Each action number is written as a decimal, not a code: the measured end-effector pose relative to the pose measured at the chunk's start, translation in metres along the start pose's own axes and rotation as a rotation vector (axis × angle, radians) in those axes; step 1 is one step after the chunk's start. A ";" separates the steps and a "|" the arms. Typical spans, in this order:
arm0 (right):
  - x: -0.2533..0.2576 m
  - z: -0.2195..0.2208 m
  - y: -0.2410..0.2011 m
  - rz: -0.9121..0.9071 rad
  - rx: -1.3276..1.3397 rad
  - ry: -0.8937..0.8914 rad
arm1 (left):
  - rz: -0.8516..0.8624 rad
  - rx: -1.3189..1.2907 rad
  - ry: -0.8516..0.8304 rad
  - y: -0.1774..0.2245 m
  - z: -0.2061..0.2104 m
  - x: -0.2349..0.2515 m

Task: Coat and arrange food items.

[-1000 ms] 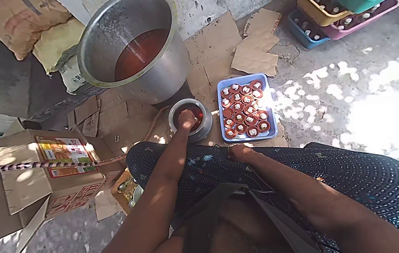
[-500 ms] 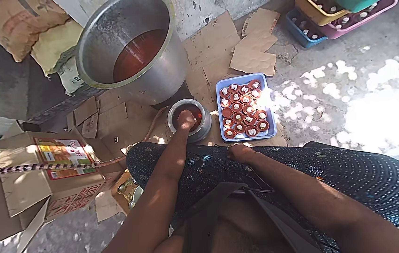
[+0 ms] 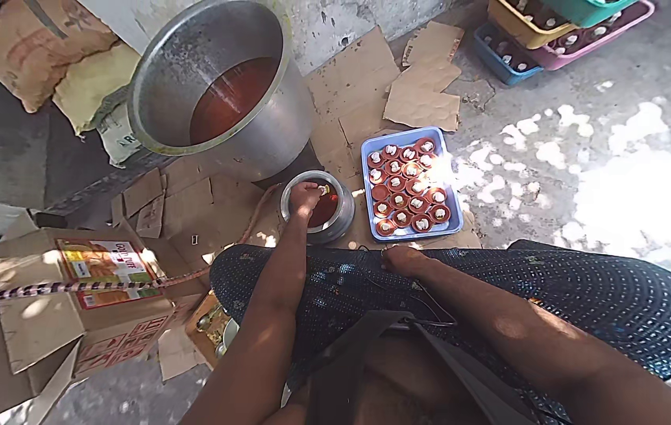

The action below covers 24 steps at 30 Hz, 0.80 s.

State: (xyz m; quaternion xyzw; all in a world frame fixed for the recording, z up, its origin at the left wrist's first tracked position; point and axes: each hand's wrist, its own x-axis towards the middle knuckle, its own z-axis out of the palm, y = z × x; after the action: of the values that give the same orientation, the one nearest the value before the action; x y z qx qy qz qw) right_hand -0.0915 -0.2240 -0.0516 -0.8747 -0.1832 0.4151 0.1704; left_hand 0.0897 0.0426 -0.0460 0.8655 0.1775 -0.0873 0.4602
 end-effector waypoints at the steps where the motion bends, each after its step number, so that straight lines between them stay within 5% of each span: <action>1: 0.000 0.001 0.001 -0.010 0.000 0.004 | -0.017 -0.018 -0.013 0.001 0.002 -0.002; 10: 0.001 0.004 0.006 -0.031 0.010 0.022 | -0.008 0.009 -0.107 0.001 0.028 -0.009; 19: -0.013 0.000 0.003 0.000 0.055 -0.004 | -0.153 -0.366 -0.142 0.029 0.038 -0.019; 24: -0.016 -0.006 0.010 0.014 0.071 -0.044 | 0.131 -0.212 -0.327 0.054 0.089 -0.024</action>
State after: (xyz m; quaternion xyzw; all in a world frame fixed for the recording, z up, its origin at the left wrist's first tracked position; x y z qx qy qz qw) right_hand -0.0947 -0.2404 -0.0421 -0.8600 -0.1661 0.4417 0.1942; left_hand 0.0895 -0.0641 -0.0468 0.7962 0.0520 -0.1775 0.5760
